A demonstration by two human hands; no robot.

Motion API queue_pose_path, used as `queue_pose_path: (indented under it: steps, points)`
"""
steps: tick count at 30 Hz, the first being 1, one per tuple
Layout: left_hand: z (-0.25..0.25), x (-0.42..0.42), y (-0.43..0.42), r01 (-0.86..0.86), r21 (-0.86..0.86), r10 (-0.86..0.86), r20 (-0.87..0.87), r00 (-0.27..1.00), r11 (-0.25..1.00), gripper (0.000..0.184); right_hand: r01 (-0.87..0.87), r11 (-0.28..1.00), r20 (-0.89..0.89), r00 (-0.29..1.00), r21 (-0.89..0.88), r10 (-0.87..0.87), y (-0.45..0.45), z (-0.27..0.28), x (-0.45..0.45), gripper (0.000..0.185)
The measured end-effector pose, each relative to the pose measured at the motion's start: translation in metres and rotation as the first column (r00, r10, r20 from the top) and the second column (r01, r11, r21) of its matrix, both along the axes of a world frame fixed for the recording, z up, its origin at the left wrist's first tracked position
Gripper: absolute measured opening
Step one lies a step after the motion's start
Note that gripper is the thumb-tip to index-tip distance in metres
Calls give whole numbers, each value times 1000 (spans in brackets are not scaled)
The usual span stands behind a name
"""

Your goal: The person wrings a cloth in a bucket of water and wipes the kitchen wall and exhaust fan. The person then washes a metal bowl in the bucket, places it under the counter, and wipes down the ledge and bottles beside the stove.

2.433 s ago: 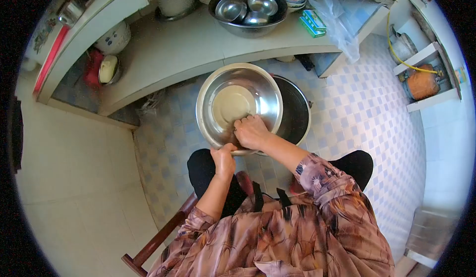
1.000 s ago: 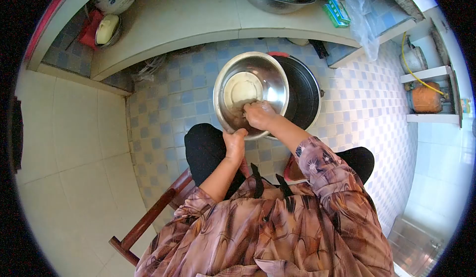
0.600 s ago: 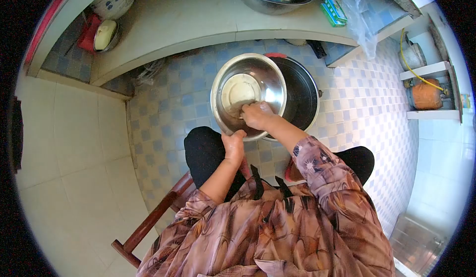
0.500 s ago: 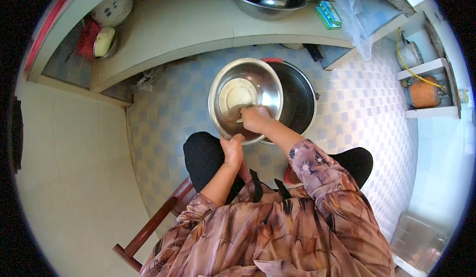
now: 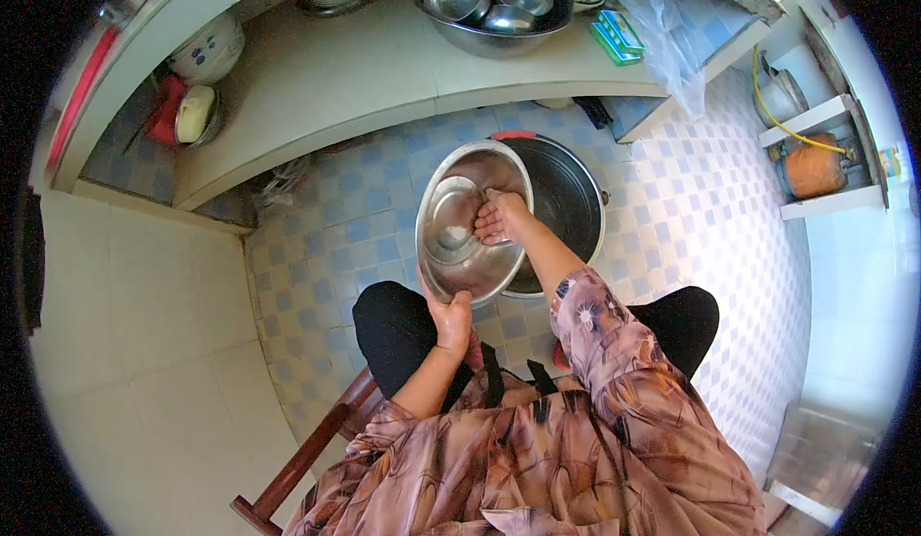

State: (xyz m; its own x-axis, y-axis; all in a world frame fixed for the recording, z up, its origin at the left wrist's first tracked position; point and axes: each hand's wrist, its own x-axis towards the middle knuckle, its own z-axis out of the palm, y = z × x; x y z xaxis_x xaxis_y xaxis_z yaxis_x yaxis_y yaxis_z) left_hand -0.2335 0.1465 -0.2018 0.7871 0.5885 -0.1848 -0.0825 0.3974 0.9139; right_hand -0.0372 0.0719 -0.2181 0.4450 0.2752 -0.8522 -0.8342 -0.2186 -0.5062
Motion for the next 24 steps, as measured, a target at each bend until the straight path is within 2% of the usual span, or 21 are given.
queue_pose_path:
  steps: [5, 10, 12, 13, 14, 15, 17, 18, 20, 21, 22, 23, 24]
  points:
    - [-4, 5, -2, 42, -58, -40, 38, 998, 997, 83, 16, 1000, 3, 1000, -24, -16, -3, -9, 2, 43]
    - [-8, 7, -3, 3, 18, -4, 29, 1000, 1000, 82, 20, 997, -29, 999, -78, -23, 2, -14, 8, 34]
    - [-7, 6, 0, 4, 45, -5, 9, 1000, 999, 82, -197, 965, -54, 980, -172, 191, 0, -8, 9, 34]
    - [-6, 7, 2, 8, 73, -7, -7, 1000, 997, 82, -196, 966, -50, 980, -168, 191, -4, -3, 9, 34]
    - [-6, 6, 5, 11, 78, -11, -4, 1000, 997, 82, -438, 898, -62, 896, 36, 439, -11, 1, 6, 34]
    - [-6, 5, 10, -19, 27, 19, 1, 1000, 999, 81, -636, 736, -20, 753, 232, 658, -21, 3, 4, 34]
    - [-12, 3, 20, -57, -25, 57, 3, 998, 998, 80, -593, 657, -88, 708, 465, 701, -47, 8, 4, 28]
    - [-20, 2, 25, -94, 10, 94, 9, 996, 996, 79, -594, 655, -91, 704, 467, 704, -64, 10, 7, 28]
    - [-24, 2, 28, -121, 95, 121, 9, 993, 988, 78, -675, 643, 35, 699, 361, 714, -89, 10, 12, 27]
    - [-24, 2, 28, -108, 102, 108, 7, 994, 989, 78, -666, 650, 38, 709, 368, 705, -92, -4, 11, 27]
    - [-23, 3, 27, -99, 89, 99, 5, 995, 991, 78, -653, 750, 94, 744, -110, 661, -90, -23, 11, 30]
    - [-23, 5, 25, -91, 77, 91, 3, 996, 993, 78, -462, 691, 163, 755, -556, 635, -90, -46, 12, 37]
    - [-19, 6, 22, -82, 86, 82, 8, 997, 993, 78, -453, 701, 171, 760, -551, 627, -88, -69, 4, 37]
